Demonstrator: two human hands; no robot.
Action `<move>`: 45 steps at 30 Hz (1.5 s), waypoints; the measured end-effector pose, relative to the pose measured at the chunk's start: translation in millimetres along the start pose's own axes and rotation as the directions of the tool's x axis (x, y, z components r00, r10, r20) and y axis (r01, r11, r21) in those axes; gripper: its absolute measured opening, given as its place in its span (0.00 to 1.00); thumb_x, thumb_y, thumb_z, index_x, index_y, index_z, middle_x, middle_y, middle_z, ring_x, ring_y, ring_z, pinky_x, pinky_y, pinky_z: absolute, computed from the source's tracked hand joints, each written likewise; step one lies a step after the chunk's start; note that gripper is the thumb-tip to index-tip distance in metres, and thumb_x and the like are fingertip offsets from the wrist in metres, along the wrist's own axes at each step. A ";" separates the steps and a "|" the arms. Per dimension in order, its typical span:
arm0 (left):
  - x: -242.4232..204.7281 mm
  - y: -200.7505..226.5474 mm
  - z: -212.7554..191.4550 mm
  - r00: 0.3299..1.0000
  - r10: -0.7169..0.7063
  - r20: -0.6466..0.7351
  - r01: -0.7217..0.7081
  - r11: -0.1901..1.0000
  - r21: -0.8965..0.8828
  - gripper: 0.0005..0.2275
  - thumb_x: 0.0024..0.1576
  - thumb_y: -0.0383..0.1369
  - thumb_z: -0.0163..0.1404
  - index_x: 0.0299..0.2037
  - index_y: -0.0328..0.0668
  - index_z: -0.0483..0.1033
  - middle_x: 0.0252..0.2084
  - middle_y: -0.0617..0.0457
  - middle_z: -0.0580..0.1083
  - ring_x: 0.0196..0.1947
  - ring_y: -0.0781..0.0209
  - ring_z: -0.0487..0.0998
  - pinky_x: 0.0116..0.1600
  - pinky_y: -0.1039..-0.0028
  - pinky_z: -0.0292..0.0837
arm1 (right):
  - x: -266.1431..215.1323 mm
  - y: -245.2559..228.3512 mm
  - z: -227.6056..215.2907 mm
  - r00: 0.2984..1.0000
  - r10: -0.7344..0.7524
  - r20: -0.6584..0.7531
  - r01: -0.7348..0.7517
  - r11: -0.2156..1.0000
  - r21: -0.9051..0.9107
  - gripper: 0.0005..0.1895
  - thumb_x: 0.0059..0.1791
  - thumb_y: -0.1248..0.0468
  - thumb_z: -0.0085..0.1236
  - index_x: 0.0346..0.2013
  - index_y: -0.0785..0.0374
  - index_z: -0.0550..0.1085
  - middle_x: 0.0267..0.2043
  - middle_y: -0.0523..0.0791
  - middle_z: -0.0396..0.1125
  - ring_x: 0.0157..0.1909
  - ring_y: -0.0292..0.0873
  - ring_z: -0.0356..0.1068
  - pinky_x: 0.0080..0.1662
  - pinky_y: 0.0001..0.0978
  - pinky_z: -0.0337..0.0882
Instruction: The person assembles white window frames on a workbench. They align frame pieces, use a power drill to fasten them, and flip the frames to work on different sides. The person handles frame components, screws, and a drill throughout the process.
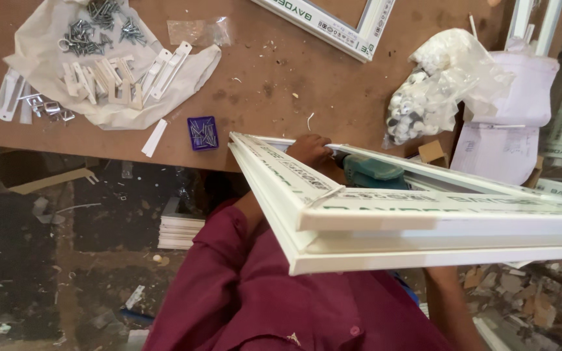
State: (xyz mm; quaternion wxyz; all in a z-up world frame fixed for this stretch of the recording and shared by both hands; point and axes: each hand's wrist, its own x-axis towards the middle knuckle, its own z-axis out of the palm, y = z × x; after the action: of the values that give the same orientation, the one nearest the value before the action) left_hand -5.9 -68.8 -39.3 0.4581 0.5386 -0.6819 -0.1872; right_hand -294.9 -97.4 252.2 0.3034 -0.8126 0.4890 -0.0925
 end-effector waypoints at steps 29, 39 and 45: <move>-0.5 -7.7 20.4 0.999 0.044 -0.017 -0.043 0.997 0.064 0.08 0.51 0.38 0.56 0.31 0.43 0.81 0.42 0.48 0.75 0.44 0.50 0.75 0.47 0.61 0.72 | 32.0 -6.9 -7.9 0.998 -0.055 0.015 0.056 0.998 -0.042 0.23 0.40 0.58 0.67 0.48 0.62 0.78 0.45 0.53 0.75 0.48 0.55 0.74 0.50 0.46 0.72; 3.7 -17.8 24.0 0.994 0.065 0.090 -0.072 0.995 0.074 0.09 0.54 0.39 0.53 0.36 0.45 0.81 0.41 0.50 0.75 0.44 0.50 0.75 0.47 0.62 0.71 | 43.9 -13.6 -5.2 0.997 -0.075 0.001 0.075 0.996 -0.056 0.23 0.39 0.58 0.67 0.47 0.61 0.78 0.44 0.53 0.75 0.47 0.55 0.74 0.49 0.47 0.71; 3.8 -23.7 37.6 0.988 0.049 0.145 -0.072 0.985 0.159 0.08 0.54 0.38 0.52 0.38 0.45 0.80 0.43 0.50 0.76 0.47 0.51 0.75 0.49 0.63 0.72 | 58.3 -49.0 -2.8 0.992 -0.128 0.008 0.128 0.986 -0.105 0.23 0.38 0.58 0.68 0.46 0.61 0.79 0.43 0.53 0.75 0.46 0.56 0.74 0.49 0.48 0.71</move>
State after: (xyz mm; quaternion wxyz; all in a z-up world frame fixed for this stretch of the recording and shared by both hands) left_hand -23.6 -89.5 -74.7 0.3684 0.5390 -0.7416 -0.1541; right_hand -230.6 -131.6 274.5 0.2539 -0.8573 0.4397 -0.0853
